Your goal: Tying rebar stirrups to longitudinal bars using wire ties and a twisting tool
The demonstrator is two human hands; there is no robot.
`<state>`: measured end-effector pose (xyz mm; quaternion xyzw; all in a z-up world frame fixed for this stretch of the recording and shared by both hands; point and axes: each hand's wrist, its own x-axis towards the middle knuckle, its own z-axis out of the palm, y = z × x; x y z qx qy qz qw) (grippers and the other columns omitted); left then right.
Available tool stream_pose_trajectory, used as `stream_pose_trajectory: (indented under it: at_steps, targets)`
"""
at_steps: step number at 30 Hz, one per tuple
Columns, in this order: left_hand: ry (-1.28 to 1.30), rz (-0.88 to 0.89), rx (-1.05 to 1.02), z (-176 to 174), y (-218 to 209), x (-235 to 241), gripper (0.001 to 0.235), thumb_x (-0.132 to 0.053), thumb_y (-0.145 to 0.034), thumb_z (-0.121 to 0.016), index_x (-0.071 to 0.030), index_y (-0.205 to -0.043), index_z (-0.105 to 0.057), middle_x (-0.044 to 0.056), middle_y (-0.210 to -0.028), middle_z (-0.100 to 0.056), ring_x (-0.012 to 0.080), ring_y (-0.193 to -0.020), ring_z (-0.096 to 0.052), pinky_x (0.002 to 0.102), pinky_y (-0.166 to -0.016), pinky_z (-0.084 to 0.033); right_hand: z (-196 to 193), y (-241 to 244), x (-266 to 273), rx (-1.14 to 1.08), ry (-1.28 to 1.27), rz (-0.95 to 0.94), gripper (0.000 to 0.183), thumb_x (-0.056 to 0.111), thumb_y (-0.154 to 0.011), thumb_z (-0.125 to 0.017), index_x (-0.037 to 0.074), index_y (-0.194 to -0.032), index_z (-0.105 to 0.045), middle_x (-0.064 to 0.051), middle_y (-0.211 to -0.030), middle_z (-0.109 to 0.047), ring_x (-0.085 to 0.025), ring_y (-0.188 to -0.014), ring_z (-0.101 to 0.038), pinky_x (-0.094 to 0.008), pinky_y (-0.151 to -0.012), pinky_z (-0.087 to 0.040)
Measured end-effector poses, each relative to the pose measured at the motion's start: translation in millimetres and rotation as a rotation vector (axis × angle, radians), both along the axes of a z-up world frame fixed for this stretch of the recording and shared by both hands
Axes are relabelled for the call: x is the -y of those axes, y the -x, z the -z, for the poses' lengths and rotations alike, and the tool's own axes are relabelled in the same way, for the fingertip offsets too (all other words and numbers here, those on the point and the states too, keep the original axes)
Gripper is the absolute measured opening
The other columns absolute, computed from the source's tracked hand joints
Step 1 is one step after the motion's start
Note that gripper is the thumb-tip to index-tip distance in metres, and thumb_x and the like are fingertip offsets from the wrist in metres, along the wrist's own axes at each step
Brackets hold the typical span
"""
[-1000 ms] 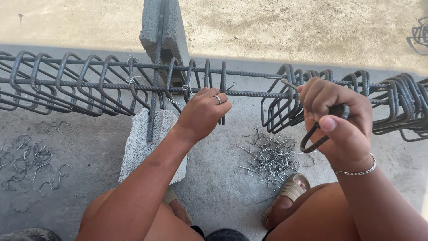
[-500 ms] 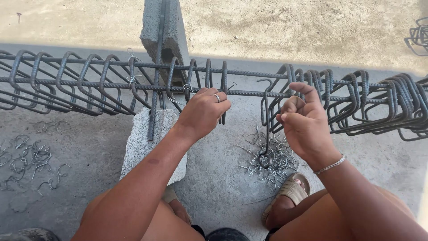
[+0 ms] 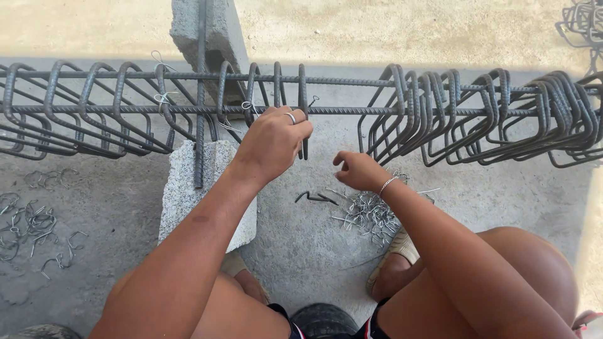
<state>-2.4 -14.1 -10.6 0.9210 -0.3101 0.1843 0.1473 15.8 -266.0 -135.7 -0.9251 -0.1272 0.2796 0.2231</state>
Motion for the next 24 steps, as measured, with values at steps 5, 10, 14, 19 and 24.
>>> stream_pose_trajectory:
  at_steps: [5,10,14,19,24]
  targets:
    - [0.062,0.004,-0.033,-1.5,-0.8,-1.5,0.021,-0.007,-0.094,-0.064,-0.018,-0.077,-0.062,-0.001,-0.078,-0.058,0.0213,-0.078,-0.063,0.033,-0.077,-0.056,116.7,17.4,0.6,0.11,0.356,-0.334,0.032,0.023,-0.084,-0.068,0.022,-0.115,-0.075,-0.008,-0.116,-0.074,-0.034,-0.108,-0.072,-0.05,-0.088,-0.06]
    - [0.088,0.003,-0.05,-3.7,-6.8,-2.4,0.019,-0.006,-0.092,-0.063,-0.017,-0.076,-0.06,0.0,-0.077,-0.058,0.0226,-0.078,-0.063,0.034,-0.077,-0.055,164.2,64.9,-48.3,0.112,0.334,-0.402,0.029,0.021,-0.081,-0.069,0.03,-0.107,-0.079,0.002,-0.151,-0.049,-0.036,-0.132,-0.056,-0.055,-0.096,-0.057]
    - [0.14,0.03,-0.09,-6.7,-6.0,-2.9,0.02,-0.006,-0.092,-0.059,-0.017,-0.076,-0.055,0.001,-0.076,-0.05,0.0251,-0.08,-0.061,0.035,-0.073,-0.054,170.8,112.8,-79.7,0.183,0.32,-0.51,0.028,0.017,-0.084,-0.066,0.025,-0.109,-0.075,-0.004,-0.161,-0.033,-0.034,-0.146,-0.037,-0.051,-0.096,-0.051]
    - [0.147,0.046,-0.113,-6.0,-5.1,-5.3,0.019,-0.004,-0.092,-0.057,-0.017,-0.078,-0.054,0.001,-0.078,-0.05,0.0251,-0.082,-0.06,0.036,-0.073,-0.054,165.3,118.2,-107.2,0.342,0.245,-0.607,0.024,0.013,-0.089,-0.061,0.016,-0.112,-0.069,-0.01,-0.157,-0.038,-0.035,-0.144,-0.036,-0.048,-0.09,-0.049]
    - [0.15,-0.011,-0.168,10.0,-5.4,-2.6,0.021,-0.009,-0.094,-0.058,-0.018,-0.076,-0.054,0.0,-0.076,-0.047,0.027,-0.074,-0.059,0.037,-0.065,-0.054,173.9,105.6,-98.8,0.304,0.334,-0.713,0.036,0.012,-0.094,-0.052,0.022,-0.127,-0.061,-0.004,-0.156,-0.038,-0.035,-0.143,-0.033,-0.061,-0.096,-0.037]
